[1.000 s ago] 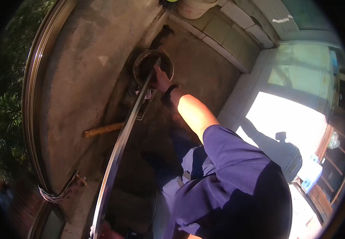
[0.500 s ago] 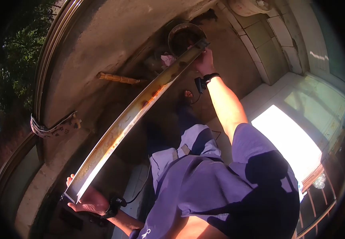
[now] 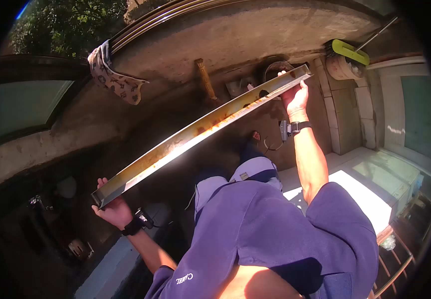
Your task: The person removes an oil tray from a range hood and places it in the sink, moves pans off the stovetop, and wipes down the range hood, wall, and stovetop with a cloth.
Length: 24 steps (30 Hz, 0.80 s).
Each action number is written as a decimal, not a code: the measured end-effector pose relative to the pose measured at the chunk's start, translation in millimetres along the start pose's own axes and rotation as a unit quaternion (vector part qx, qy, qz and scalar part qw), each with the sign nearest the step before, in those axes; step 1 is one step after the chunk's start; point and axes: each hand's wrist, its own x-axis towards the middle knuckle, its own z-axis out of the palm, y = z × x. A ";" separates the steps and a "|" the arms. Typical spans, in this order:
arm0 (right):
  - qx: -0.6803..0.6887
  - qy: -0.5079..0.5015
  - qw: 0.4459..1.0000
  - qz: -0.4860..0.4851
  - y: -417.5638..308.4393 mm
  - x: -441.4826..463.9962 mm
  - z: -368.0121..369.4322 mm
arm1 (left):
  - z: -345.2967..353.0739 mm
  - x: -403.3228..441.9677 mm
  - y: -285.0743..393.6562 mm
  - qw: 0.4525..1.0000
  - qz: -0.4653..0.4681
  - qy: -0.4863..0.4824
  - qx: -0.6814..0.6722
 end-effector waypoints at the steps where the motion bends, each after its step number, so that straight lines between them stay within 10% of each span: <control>1: -0.020 -0.012 1.000 0.000 19.6 -23.4 24.3 | -37.8 10.3 25.2 0.999 0.003 -0.044 -0.014; 24: -0.231 -0.294 0.844 0.385 697.0 -326.8 309.2 | -498.2 249.2 489.3 0.915 0.266 0.226 -0.201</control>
